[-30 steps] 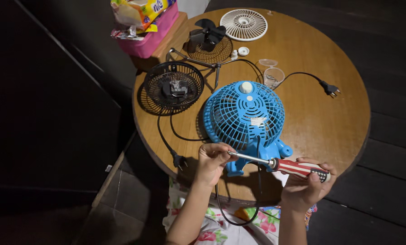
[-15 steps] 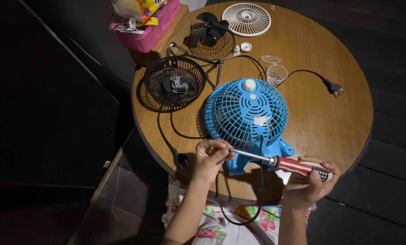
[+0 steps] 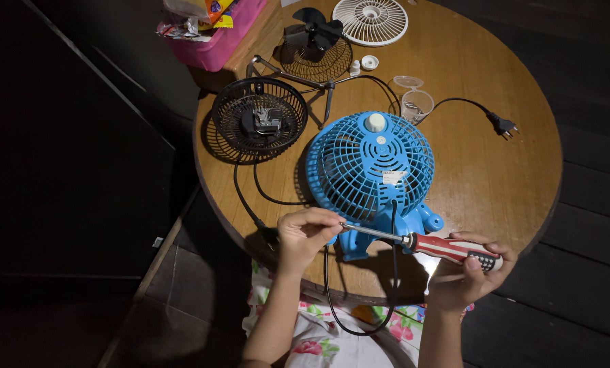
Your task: The person reassembles a blue electric fan on a round wooden table. They attach the front grille to the fan body, then use a screwdriver to tighten multiple screws around the base and neck of the fan, securing the components together.
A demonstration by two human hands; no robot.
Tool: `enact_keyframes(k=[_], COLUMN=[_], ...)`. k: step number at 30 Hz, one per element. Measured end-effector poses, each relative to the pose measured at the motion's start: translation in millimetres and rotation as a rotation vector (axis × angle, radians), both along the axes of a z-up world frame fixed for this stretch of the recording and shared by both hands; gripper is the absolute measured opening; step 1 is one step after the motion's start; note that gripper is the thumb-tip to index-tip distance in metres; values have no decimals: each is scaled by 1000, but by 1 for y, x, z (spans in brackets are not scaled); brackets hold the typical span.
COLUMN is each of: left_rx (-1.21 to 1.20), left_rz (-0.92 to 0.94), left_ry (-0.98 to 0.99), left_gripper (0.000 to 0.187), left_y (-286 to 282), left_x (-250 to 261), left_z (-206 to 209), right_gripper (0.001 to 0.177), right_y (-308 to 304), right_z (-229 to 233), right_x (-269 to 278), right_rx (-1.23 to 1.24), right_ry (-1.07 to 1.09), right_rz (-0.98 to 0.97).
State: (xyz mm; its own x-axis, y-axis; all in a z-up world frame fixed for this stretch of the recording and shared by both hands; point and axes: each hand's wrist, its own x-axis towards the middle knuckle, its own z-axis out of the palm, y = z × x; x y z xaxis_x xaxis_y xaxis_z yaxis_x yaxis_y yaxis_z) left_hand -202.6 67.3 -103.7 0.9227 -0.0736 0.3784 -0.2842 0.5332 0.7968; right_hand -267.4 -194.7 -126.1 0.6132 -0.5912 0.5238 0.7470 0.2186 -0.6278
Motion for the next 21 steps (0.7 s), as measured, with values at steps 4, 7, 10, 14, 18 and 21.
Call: enact_keyframes(k=[4, 7, 10, 14, 18, 21], left_rx=[150, 237, 456, 540, 452, 355], left_rz=[88, 143, 286, 381, 375, 265], left_ry=[-64, -151, -417, -524, -570, -527], left_gripper=[14, 15, 17, 21, 39, 63], left_y=[7, 9, 17, 21, 18, 14], left_x=[-4, -5, -6, -10, -14, -11], left_z=[8, 18, 29, 37, 35, 31], right_gripper=[34, 34, 35, 35, 34, 30], right_y=[3, 6, 5, 1, 2, 1], right_z=[1, 2, 7, 15, 18, 20], right_x=[-2, -1, -2, -8, -12, -13], right_rx=[47, 92, 69, 56, 92, 103], right_ry=[73, 105, 136, 186, 183, 153], right_rz=[7, 41, 53, 90, 137, 142])
